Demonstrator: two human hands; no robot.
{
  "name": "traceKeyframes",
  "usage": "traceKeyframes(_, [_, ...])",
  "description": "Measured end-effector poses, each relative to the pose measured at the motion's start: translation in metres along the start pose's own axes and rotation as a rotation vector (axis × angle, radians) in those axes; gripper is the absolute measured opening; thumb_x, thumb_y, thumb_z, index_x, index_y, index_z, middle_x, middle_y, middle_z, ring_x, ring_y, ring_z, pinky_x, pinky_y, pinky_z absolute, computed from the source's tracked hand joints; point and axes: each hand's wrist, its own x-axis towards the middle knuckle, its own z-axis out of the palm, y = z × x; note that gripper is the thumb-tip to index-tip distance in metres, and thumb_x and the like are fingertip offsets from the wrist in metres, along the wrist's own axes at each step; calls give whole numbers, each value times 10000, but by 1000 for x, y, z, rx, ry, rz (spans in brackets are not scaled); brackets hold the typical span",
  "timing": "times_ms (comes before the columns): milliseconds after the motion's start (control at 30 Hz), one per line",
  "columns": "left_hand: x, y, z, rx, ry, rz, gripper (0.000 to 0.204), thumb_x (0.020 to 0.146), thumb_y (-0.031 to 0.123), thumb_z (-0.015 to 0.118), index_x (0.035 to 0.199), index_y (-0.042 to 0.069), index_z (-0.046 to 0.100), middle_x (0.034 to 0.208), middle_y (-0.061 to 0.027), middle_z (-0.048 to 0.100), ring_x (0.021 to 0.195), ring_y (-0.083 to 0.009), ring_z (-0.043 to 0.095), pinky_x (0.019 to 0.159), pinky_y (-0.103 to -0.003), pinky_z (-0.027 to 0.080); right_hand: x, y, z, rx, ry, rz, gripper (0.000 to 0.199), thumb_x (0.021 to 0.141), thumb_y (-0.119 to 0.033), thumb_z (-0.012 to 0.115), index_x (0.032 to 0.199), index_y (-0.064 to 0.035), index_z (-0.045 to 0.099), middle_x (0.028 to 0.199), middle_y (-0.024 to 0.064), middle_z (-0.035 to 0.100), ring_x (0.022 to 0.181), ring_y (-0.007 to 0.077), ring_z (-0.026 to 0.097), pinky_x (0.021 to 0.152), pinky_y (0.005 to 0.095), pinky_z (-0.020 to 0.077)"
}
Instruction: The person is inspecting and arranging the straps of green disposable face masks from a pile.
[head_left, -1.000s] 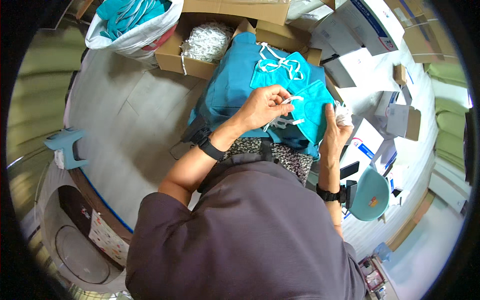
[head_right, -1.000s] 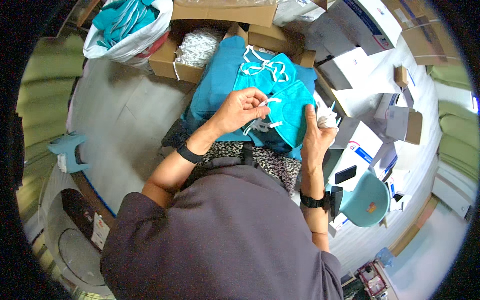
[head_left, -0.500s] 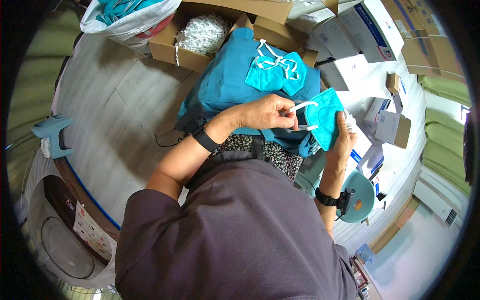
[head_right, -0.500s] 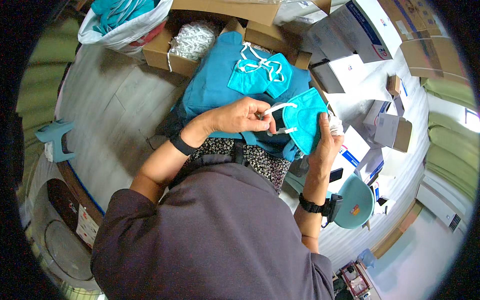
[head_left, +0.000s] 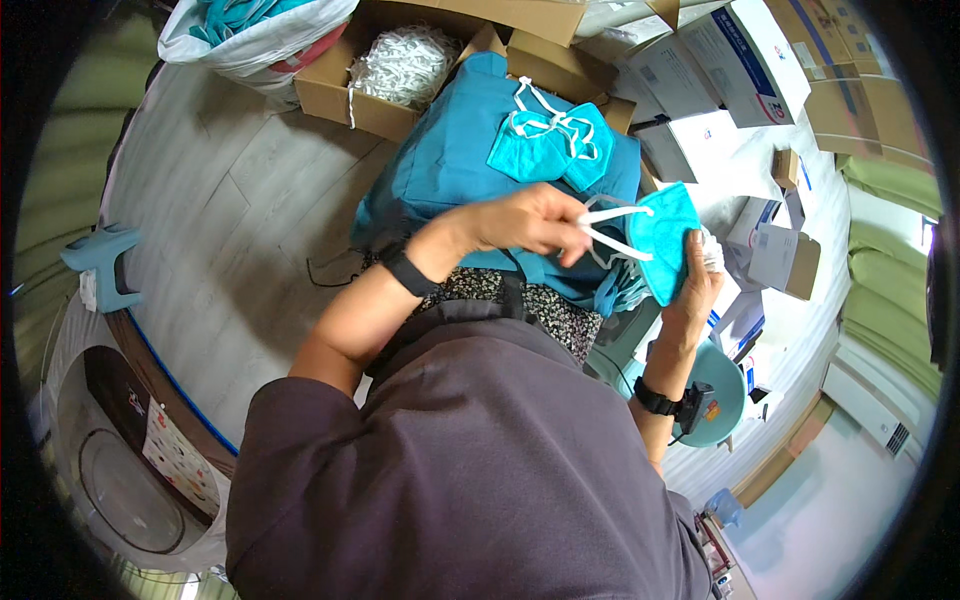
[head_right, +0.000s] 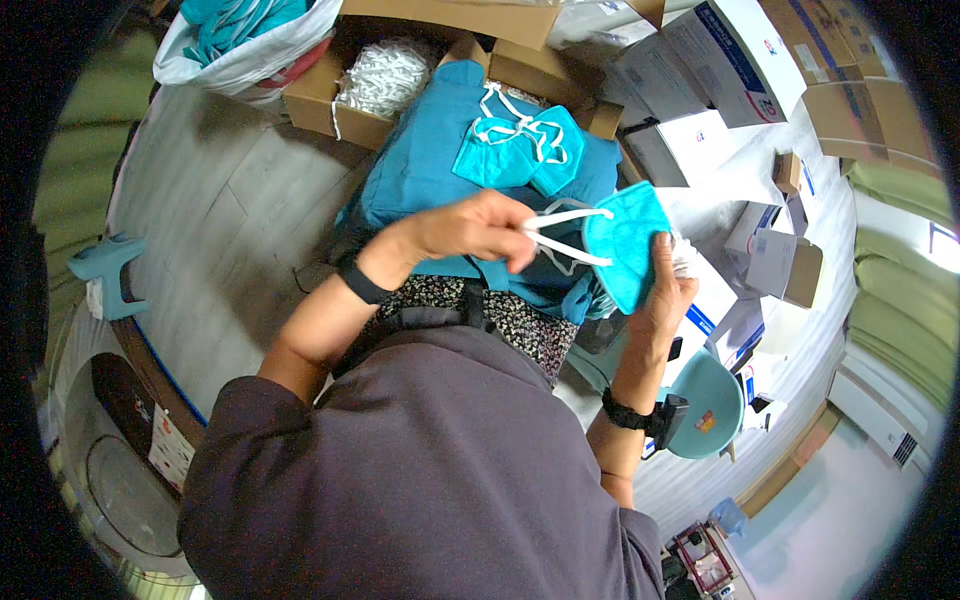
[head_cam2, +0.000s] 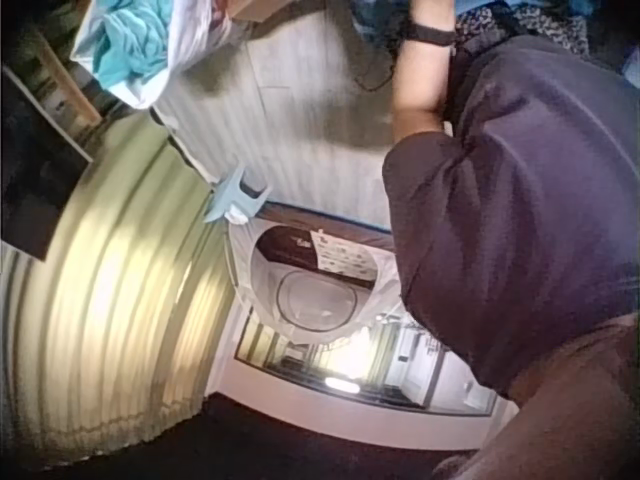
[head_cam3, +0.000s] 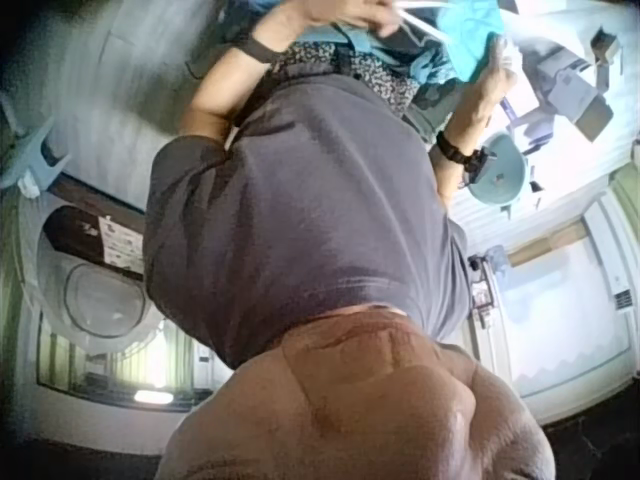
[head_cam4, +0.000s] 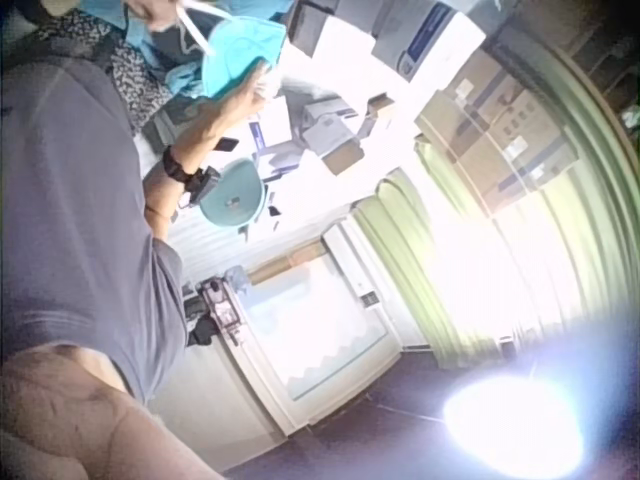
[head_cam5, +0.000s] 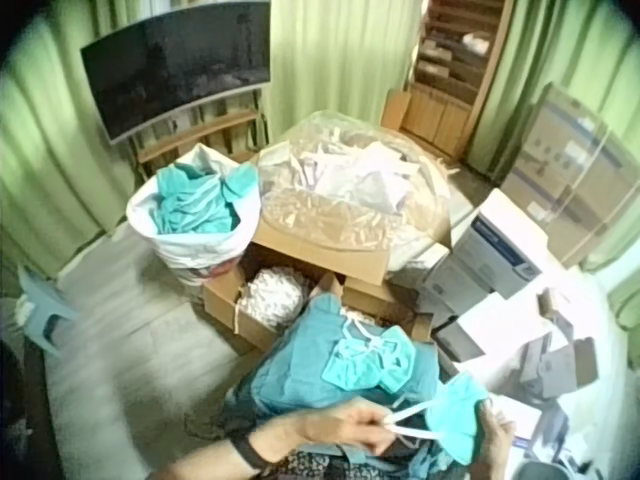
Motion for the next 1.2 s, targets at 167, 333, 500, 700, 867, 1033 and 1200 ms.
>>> traceKeyframes(167, [-31,24,-30,-536,1,360,270,974,271,567,861,28,603,934,-113,645,451,-19,346,394,-169,232,-1,11,-21,-48,-31,51,183,959,-100,602,1078,26,659,943,71,675,787,117,636,683,240,506])
traceKeyframes(333, [-2,19,-3,-174,188,21,282,994,285,538,838,54,587,796,-80,626,454,-32,402,399,-163,273,11,30,-28,-378,144,110,167,947,-195,638,925,-29,646,653,-43,551,477,23,388,431,207,239])
traceKeyframes(500, [15,11,6,106,178,-111,302,996,287,539,839,43,625,687,-16,595,476,-41,467,423,-191,348,11,-7,-3,321,-89,176,269,976,-255,589,921,1,647,706,10,561,455,25,321,408,193,205])
traceKeyframes(700, [31,21,24,488,198,-184,291,964,244,569,806,17,659,641,-33,624,477,-62,496,440,-236,400,-23,-7,75,-245,-420,125,266,998,-219,560,814,-45,641,580,-42,505,456,32,403,404,221,277])
traceKeyframes(867, [22,18,28,520,200,-180,238,946,201,567,827,21,668,626,-34,628,517,-74,528,478,-256,415,-19,-27,60,-555,-529,276,303,941,-289,657,778,-33,657,615,-30,558,530,54,448,463,249,334])
traceKeyframes(1033, [18,23,25,402,54,-148,301,973,230,536,752,38,609,608,0,570,517,-64,488,478,-252,393,-25,-34,49,-357,-490,335,151,866,-170,738,888,-36,670,759,-28,619,668,58,525,577,220,407])
traceKeyframes(1200, [0,30,12,312,-51,-302,346,997,286,511,736,70,578,594,31,504,509,-32,415,463,-213,324,-24,-45,25,-350,-411,364,161,840,-109,733,969,-25,688,846,-5,667,740,67,580,678,230,464])
